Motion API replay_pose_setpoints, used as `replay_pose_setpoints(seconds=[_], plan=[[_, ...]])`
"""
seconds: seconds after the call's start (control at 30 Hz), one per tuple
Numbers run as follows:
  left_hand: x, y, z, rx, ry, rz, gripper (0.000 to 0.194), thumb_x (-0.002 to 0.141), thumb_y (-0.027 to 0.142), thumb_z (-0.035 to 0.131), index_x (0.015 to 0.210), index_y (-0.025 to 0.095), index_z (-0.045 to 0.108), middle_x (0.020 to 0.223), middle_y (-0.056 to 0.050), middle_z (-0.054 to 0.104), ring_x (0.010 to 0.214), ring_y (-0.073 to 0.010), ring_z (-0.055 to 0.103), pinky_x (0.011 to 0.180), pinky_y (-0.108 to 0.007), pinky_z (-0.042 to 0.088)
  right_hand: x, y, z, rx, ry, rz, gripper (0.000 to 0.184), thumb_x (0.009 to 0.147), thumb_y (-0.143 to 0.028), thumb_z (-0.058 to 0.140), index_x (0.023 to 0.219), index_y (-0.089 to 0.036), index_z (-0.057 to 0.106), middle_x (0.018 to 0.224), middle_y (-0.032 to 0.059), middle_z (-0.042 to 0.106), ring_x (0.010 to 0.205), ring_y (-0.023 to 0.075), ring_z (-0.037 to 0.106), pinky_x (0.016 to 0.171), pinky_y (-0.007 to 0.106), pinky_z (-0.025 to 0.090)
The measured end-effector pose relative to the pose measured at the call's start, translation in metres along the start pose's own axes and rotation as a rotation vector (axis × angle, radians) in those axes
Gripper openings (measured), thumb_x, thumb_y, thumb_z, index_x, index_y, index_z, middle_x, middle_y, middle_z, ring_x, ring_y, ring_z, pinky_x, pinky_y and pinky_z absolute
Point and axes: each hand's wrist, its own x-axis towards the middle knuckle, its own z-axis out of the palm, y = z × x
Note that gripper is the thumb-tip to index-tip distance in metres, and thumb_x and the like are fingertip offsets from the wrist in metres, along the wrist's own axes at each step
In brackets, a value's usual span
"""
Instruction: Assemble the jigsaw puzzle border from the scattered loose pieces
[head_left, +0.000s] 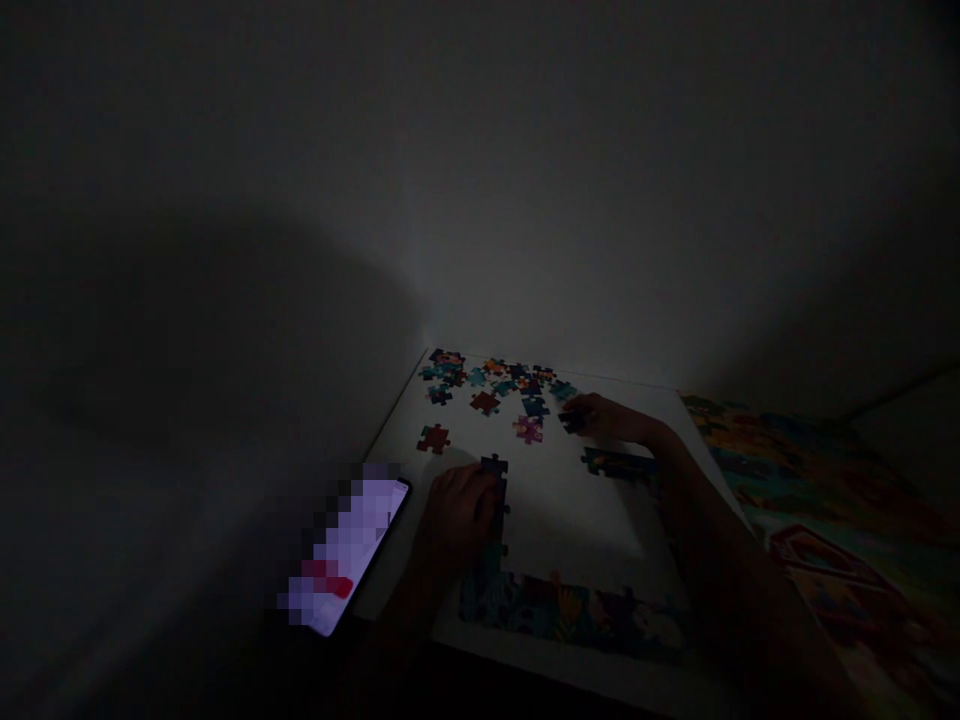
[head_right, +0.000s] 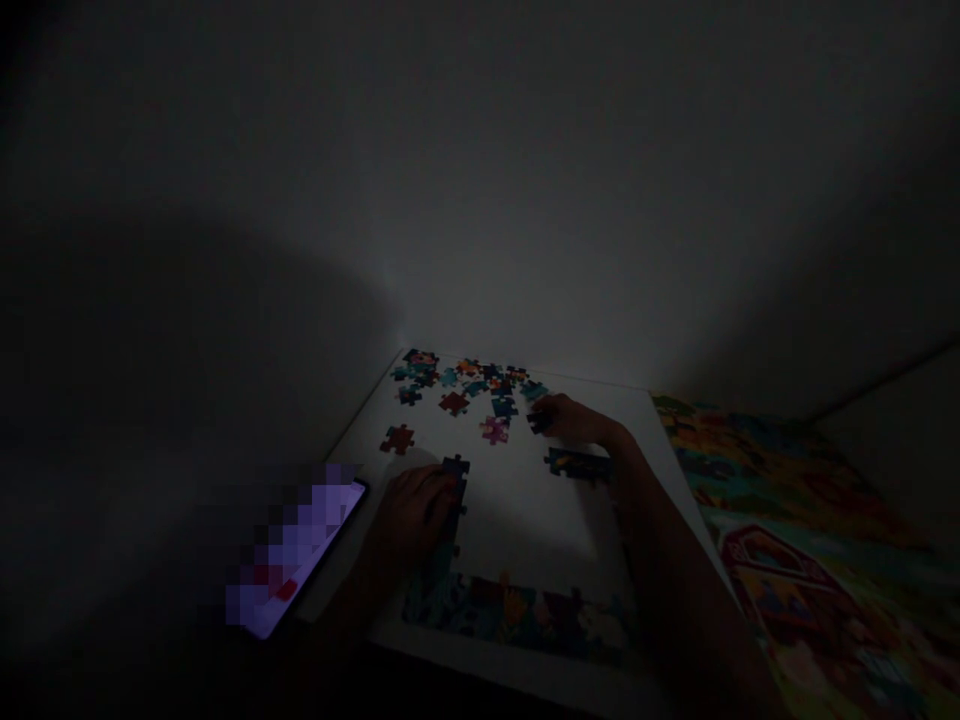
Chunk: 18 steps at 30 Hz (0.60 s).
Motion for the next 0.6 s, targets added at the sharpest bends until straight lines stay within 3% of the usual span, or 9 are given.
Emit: replay_pose_setpoints(seconds=[0.13, 0.33, 0.47, 0.6], plan=[[0.001, -0.003, 0.006, 0.042, 0.021, -0.001, 0.027, 0.096, 0.023, 0.048, 0.114, 0.018, 0.067, 0.124, -0.011, 0.066, 0.116, -0.0262, 0.059, 0.099, -0.045, 0.049, -0.004, 0.004, -0.006, 0.164, -0.007, 0.050, 0.053, 0.075, -0.019, 0.061, 0.128, -0.016, 0.060, 0.128, 0.0138, 0.062, 0.116, 0.0266, 0.060, 0.098, 0.040, 0.049], [0.002, -0.010, 0.015, 0.114, 0.018, 0.009, 0.033, 0.096, 0.028, 0.049, 0.122, 0.016, 0.065, 0.132, -0.013, 0.063, 0.123, -0.0288, 0.057, 0.104, -0.048, 0.048, -0.010, 0.019, -0.021, 0.213, 0.035, 0.147, 0.049, 0.073, -0.020, 0.065, 0.121, -0.014, 0.062, 0.118, 0.0138, 0.067, 0.102, 0.0249, 0.064, 0.083, 0.033, 0.053], [0.003, -0.012, 0.015, 0.132, 0.013, 0.023, 0.034, 0.096, 0.029, 0.046, 0.121, 0.016, 0.067, 0.133, -0.013, 0.063, 0.124, -0.0291, 0.057, 0.104, -0.048, 0.048, -0.012, 0.035, -0.029, 0.236, 0.085, 0.108, 0.046, 0.074, -0.023, 0.066, 0.119, -0.014, 0.064, 0.119, 0.0143, 0.068, 0.103, 0.0244, 0.065, 0.089, 0.035, 0.053], [0.003, -0.012, 0.014, 0.115, 0.013, 0.021, 0.035, 0.097, 0.031, 0.044, 0.120, 0.018, 0.068, 0.133, -0.013, 0.063, 0.125, -0.0296, 0.057, 0.103, -0.050, 0.049, -0.016, 0.053, -0.039, 0.076, 0.181, 0.115, 0.042, 0.078, -0.024, 0.065, 0.119, -0.014, 0.067, 0.123, 0.0146, 0.067, 0.111, 0.0271, 0.063, 0.098, 0.040, 0.049]])
